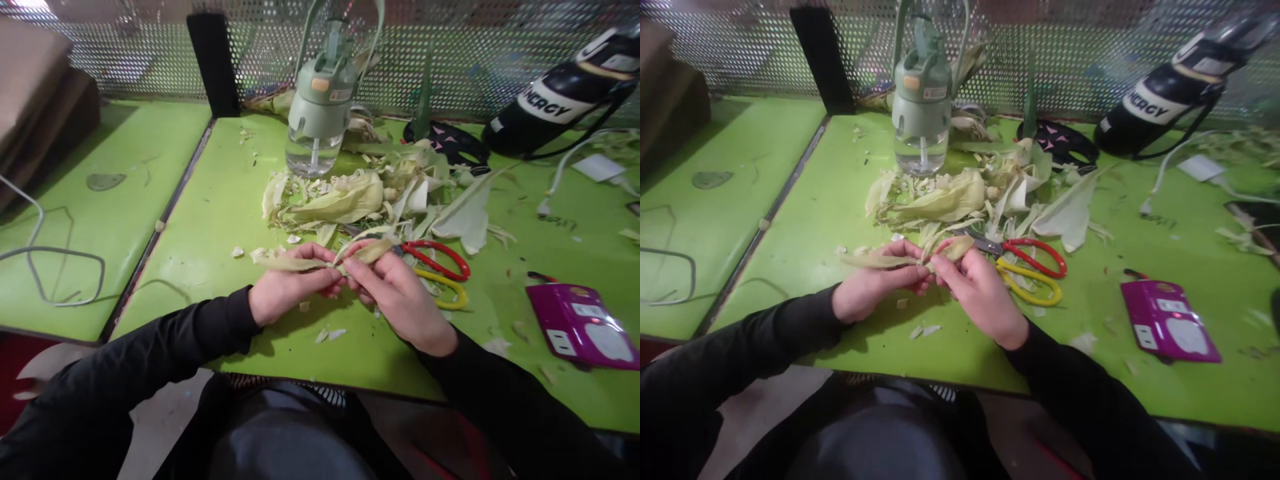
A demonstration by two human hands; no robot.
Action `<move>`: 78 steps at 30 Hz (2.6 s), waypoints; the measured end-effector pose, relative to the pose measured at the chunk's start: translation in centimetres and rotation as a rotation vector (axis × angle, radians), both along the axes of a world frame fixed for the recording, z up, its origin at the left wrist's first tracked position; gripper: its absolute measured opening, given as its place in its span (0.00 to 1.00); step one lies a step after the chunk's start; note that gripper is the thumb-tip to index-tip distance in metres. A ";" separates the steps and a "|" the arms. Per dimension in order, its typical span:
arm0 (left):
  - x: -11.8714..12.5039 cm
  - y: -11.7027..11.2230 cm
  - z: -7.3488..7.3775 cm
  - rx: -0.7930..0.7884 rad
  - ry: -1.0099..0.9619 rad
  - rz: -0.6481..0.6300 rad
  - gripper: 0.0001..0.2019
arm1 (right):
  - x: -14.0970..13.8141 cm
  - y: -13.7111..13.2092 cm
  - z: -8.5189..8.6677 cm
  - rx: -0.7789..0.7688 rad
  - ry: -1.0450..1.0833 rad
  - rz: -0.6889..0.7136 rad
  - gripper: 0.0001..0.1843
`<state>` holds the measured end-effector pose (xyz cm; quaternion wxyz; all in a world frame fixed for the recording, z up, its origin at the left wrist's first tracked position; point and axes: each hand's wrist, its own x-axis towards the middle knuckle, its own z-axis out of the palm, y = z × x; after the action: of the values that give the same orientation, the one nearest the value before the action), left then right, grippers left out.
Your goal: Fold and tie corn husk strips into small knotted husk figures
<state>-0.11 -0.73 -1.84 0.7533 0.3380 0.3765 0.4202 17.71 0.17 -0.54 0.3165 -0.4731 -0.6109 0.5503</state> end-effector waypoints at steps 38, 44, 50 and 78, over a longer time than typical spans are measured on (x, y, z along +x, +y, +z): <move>-0.4 0.3 -0.2 0.066 0.138 -0.108 0.09 | 0.4 0.0 1.0 0.561 -0.472 0.020 0.08; -0.6 0.5 0.1 0.020 0.073 -0.144 0.10 | 0.6 0.1 1.0 0.547 -0.464 0.025 0.09; -0.6 0.3 0.0 0.066 0.128 -0.140 0.10 | 0.5 0.0 0.9 0.593 -0.506 0.025 0.09; -0.3 0.2 -0.1 -0.109 -0.093 -0.131 0.07 | 0.6 0.1 -0.5 0.795 -0.265 0.005 0.06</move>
<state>-0.44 -0.48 -1.97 0.8133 0.3003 0.3404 0.3641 18.33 0.24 -1.00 0.3917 -0.3792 -0.8124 0.2068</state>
